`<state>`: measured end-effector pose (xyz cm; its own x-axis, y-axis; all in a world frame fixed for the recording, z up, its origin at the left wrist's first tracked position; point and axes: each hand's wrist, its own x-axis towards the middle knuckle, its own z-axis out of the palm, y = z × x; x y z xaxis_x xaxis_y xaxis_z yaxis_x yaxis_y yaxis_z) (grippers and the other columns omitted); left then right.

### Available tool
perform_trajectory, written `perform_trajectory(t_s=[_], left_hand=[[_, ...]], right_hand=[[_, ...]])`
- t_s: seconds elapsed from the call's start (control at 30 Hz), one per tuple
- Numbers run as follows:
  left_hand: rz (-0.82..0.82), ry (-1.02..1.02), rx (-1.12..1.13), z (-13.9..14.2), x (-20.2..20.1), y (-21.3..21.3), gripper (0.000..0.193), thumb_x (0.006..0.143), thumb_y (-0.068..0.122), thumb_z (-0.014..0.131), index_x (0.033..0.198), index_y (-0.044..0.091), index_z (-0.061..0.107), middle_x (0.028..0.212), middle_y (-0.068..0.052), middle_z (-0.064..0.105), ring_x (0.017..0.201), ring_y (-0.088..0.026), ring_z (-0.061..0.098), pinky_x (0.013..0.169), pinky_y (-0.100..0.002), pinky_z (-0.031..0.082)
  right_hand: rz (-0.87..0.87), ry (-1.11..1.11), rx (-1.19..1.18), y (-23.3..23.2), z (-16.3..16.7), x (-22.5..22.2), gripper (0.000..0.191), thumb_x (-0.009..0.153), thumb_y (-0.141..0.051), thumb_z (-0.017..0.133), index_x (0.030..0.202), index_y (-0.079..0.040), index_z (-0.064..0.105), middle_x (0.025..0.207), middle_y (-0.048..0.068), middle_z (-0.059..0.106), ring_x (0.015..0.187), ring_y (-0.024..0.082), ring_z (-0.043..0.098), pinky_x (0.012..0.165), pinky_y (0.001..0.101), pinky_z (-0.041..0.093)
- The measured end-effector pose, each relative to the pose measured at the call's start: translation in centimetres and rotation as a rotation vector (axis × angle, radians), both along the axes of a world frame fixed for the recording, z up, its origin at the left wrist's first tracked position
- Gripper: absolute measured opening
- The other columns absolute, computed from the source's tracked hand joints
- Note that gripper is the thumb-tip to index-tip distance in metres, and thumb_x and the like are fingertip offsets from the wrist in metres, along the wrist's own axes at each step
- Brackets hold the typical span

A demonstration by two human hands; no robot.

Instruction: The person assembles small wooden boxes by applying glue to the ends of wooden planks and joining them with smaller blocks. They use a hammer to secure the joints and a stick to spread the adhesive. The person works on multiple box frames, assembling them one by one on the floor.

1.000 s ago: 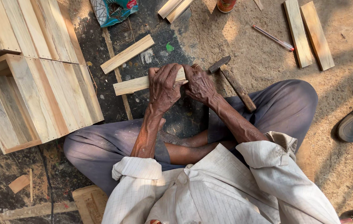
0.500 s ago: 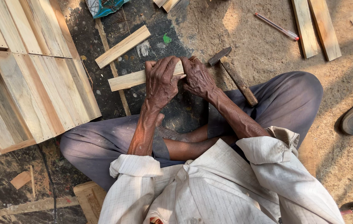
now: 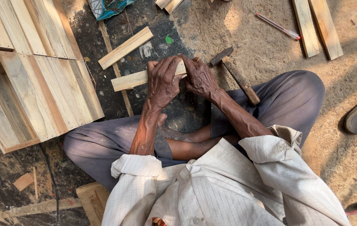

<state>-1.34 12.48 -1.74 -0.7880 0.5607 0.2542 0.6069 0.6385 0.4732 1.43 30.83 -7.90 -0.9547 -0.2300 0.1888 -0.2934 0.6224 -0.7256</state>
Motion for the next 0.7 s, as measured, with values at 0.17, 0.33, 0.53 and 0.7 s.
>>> perform_trajectory(t_s=[0.17, 0.33, 0.53, 0.7], left_hand=[[-0.016, -0.033, 0.011, 0.8, 0.1, -0.2, 0.055, 0.086, 0.007, 0.080, 0.137, 0.004, 0.059, 0.134, -0.013, 0.067, 0.121, -0.026, 0.064, 0.098, -0.043, 0.039], [-0.030, -0.083, 0.037, 1.0, 0.2, -0.6, 0.056, 0.087, 0.012, 0.082, 0.139, 0.005, 0.059, 0.132, -0.011, 0.067, 0.120, -0.026, 0.064, 0.102, -0.044, 0.039], [0.005, -0.057, -0.017, 0.6, -0.1, 0.3, 0.054, 0.088, 0.009, 0.080, 0.138, 0.008, 0.059, 0.135, -0.009, 0.067, 0.122, -0.024, 0.064, 0.104, -0.046, 0.037], [0.083, 0.053, 0.056, 2.0, 0.1, -3.0, 0.065, 0.083, 0.012, 0.083, 0.143, 0.006, 0.056, 0.142, -0.014, 0.062, 0.130, -0.029, 0.059, 0.104, -0.048, 0.034]], right_hand=[[-0.009, -0.066, -0.048, 0.4, 0.6, 0.2, 0.084, 0.082, -0.003, 0.071, 0.159, -0.005, 0.037, 0.101, 0.020, 0.069, 0.091, 0.036, 0.062, 0.080, 0.0488, 0.054], [-0.007, 0.046, -0.117, 0.4, 1.3, 0.2, 0.074, 0.082, -0.004, 0.071, 0.152, -0.007, 0.046, 0.103, 0.017, 0.069, 0.091, 0.032, 0.064, 0.083, 0.0467, 0.054], [-0.035, -0.086, -0.110, 0.1, 2.0, 0.1, 0.055, 0.080, 0.001, 0.067, 0.134, -0.004, 0.058, 0.097, 0.017, 0.068, 0.093, 0.034, 0.062, 0.080, 0.0468, 0.054], [-0.040, -0.107, -0.145, -0.2, 2.2, -0.3, 0.044, 0.091, -0.004, 0.073, 0.132, -0.001, 0.058, 0.093, 0.019, 0.067, 0.086, 0.035, 0.065, 0.076, 0.0468, 0.053]])
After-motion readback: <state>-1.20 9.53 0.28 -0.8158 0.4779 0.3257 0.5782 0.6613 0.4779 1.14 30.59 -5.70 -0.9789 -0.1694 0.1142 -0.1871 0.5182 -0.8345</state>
